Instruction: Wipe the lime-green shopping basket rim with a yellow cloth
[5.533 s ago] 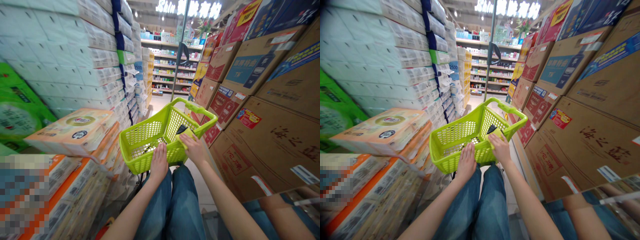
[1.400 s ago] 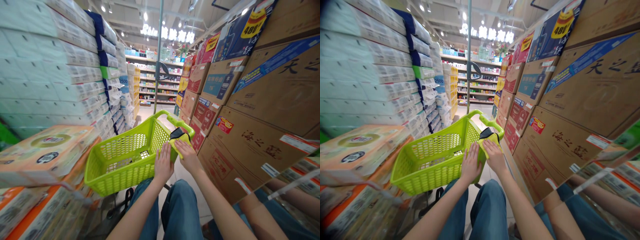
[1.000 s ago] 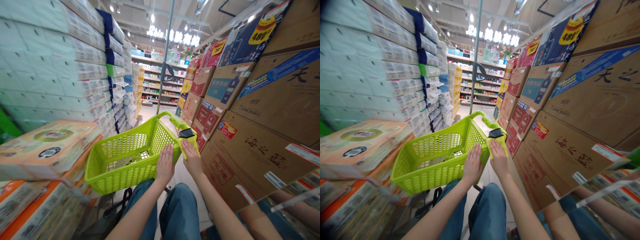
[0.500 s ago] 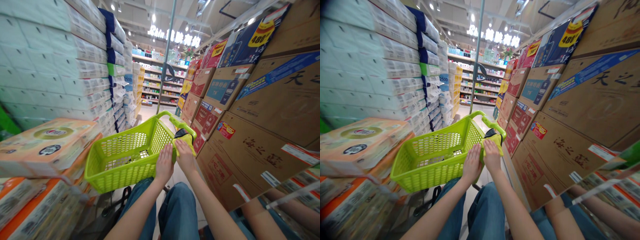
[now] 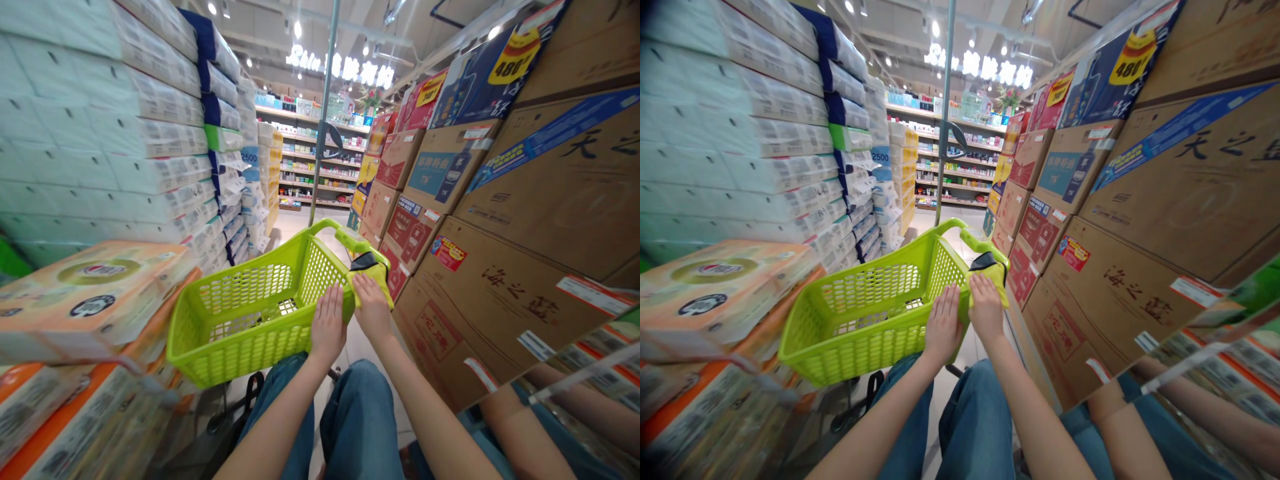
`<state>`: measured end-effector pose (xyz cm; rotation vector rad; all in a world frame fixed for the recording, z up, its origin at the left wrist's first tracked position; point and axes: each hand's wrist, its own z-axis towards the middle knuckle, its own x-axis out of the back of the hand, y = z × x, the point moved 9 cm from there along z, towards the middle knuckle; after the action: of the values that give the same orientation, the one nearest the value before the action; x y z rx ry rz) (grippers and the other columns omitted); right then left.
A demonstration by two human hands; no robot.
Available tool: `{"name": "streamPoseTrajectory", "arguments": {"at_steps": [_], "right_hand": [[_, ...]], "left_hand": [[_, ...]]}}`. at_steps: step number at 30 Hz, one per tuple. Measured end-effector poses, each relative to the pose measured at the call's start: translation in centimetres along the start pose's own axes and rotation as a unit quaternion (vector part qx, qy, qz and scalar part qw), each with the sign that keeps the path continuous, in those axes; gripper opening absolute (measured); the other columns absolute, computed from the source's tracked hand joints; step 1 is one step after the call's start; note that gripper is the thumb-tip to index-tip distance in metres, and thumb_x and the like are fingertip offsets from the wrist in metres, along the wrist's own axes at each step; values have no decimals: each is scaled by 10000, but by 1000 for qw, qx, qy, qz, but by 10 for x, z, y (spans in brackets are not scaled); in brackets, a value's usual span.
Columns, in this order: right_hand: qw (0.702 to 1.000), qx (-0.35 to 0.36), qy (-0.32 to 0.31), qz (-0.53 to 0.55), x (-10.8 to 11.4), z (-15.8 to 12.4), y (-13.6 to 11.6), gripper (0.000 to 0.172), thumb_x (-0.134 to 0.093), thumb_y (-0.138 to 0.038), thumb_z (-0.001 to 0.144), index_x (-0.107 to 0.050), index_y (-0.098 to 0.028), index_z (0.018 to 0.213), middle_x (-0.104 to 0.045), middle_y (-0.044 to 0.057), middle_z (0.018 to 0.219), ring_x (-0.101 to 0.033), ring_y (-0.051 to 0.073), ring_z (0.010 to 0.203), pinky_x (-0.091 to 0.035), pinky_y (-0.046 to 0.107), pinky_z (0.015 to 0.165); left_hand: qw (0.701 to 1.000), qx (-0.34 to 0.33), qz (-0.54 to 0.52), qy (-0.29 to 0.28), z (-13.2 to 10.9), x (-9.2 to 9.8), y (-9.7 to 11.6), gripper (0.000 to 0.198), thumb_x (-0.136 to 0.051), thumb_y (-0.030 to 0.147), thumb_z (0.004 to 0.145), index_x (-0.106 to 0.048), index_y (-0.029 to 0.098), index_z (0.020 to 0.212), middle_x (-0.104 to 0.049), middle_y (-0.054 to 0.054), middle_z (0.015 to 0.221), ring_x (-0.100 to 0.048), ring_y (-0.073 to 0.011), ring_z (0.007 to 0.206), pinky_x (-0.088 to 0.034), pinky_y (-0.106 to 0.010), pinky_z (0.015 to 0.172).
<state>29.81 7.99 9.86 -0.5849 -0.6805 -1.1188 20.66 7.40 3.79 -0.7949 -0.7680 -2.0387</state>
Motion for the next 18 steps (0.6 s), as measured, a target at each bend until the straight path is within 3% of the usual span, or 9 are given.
{"name": "streamPoseTrajectory", "arguments": {"at_steps": [2, 4, 8, 10, 13, 16, 18], "right_hand": [[998, 56, -34, 27, -6, -9, -15, 745, -437, 33, 633, -538, -163, 1344, -560, 82, 1389, -450, 214, 1349, -339, 436, 1156], [996, 71, -41, 38, -1, -7, -1, 743, -427, 31, 640, -545, -186, 1341, -562, 57, 1389, -453, 200, 1347, -329, 430, 1163], [998, -44, 32, 20, 26, 18, 71, 648, -435, 0, 685, -592, -172, 1290, -596, 78, 1348, -503, 220, 1303, -366, 441, 1140], [994, -92, 54, -3, 30, 24, 84, 621, -451, -16, 699, -587, -135, 1293, -586, 111, 1355, -502, 243, 1303, -373, 450, 1131], [995, -79, 42, -45, 17, 16, 55, 651, -452, -4, 694, -551, -107, 1329, -553, 123, 1389, -454, 256, 1343, -337, 459, 1146], [999, -3, 4, -48, 2, -2, 12, 703, -441, 17, 675, -525, -131, 1357, -532, 88, 1416, -431, 233, 1362, -327, 426, 1148], [998, 55, -25, -36, -2, -9, 2, 728, -431, 23, 673, -511, -159, 1373, -523, 58, 1427, -424, 208, 1367, -320, 403, 1151]], "left_hand": [[1000, -4, 6, -4, 0, 0, 0, 819, -472, 139, 799, -109, 99, 1532, -213, -99, 1599, -122, -213, 1489, -175, -416, 1211], [1000, -9, 10, -9, -1, 0, 0, 824, -479, 143, 797, -109, 103, 1533, -208, -97, 1600, -117, -210, 1490, -177, -409, 1212], [1000, -7, 10, -14, 0, 2, 1, 843, -487, 129, 782, -105, 103, 1534, -181, -87, 1608, -87, -211, 1494, -163, -402, 1216], [1000, -4, 8, -13, 0, 3, 1, 845, -486, 127, 783, -100, 101, 1534, -173, -85, 1610, -82, -212, 1494, -156, -401, 1217], [1000, -6, 13, -12, 0, 2, 1, 849, -483, 119, 779, -96, 99, 1534, -162, -83, 1612, -91, -205, 1494, -159, -395, 1215], [999, -14, 25, -15, 0, 2, 0, 844, -474, 109, 778, -98, 102, 1534, -161, -85, 1612, -103, -197, 1492, -172, -388, 1212], [999, -17, 30, -16, 0, 2, 0, 846, -471, 106, 777, -94, 101, 1534, -166, -90, 1610, -106, -199, 1492, -180, -392, 1209]]}}
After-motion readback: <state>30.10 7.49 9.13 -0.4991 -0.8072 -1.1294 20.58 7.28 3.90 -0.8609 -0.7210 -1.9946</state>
